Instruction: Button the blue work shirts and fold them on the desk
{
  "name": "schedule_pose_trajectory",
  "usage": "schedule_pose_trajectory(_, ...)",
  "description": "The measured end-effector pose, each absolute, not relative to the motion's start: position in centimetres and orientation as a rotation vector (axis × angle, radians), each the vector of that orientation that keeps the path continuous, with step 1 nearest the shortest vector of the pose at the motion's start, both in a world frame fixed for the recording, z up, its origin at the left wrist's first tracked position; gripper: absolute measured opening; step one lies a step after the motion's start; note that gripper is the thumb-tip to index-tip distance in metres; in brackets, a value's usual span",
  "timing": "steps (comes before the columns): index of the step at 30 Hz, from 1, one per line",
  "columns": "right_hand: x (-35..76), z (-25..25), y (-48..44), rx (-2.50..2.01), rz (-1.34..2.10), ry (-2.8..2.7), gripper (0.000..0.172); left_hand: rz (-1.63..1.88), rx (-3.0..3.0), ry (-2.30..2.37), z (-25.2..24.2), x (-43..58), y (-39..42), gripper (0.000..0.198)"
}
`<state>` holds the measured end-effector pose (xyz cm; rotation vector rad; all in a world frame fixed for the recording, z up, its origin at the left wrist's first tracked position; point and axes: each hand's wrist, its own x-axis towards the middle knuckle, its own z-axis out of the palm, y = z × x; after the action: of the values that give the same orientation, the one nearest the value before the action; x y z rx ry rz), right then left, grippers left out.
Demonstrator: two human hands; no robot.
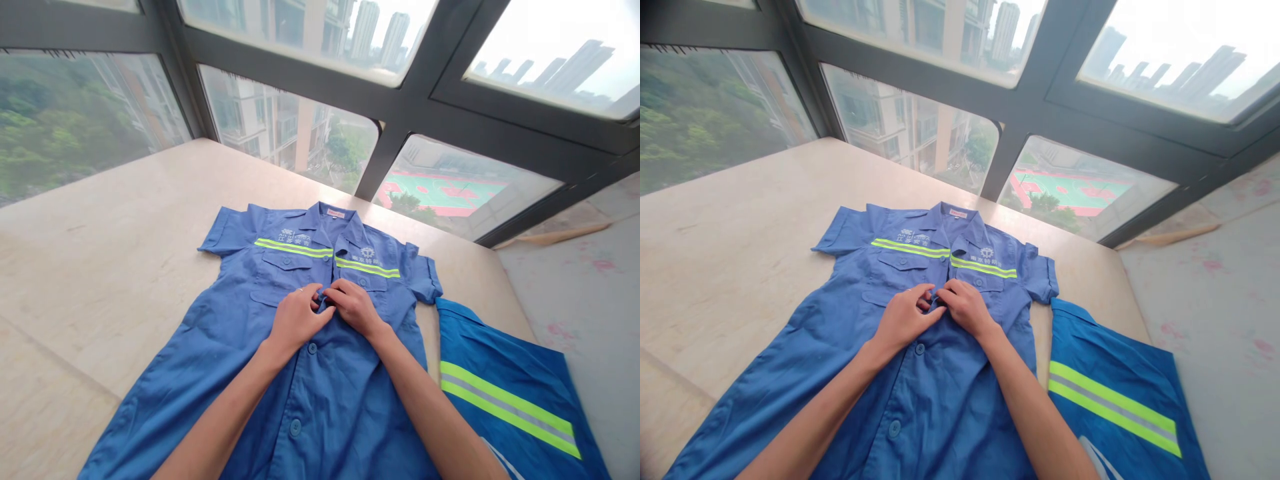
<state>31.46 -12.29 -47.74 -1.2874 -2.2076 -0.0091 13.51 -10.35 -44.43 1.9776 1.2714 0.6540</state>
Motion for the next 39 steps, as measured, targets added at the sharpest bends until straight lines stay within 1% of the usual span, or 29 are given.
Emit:
schedule_pose_trajectory(5, 31.5, -47.9, -12.3, -1.298, 0.009, -2.201, 0.026, 0.604, 2.016, 1.354, -44.9, 13.9, -10.3, 0.034)
schedule_pose_trajectory(10, 31.6, -47.9, -12.2, -1.292, 0.012, -2.208, 0.03, 0.622, 1.981, 1.346, -45.2, 13.9, -10.1, 0.018)
schedule_pose_trajectory(16, 31.6, -47.8, -12.2, -1.277, -0.004, -2.211, 0.032, 0.646, 1.926, 1.344, -45.3, 13.8, -10.5, 0.024)
schedule_pose_trajectory(26, 31.6, -47.9, -12.2, -1.298, -0.007, -2.219, 0.036, 0.73, 1.929, 1.318, -45.7, 13.8, -10.5, 0.017)
schedule_pose_trajectory(39, 31.4, -47.8, -12.1, -1.347, 0.034, -2.266, 0.032, 0.776, 1.881, 1.266, -46.0, 13.8, -10.5, 0.014)
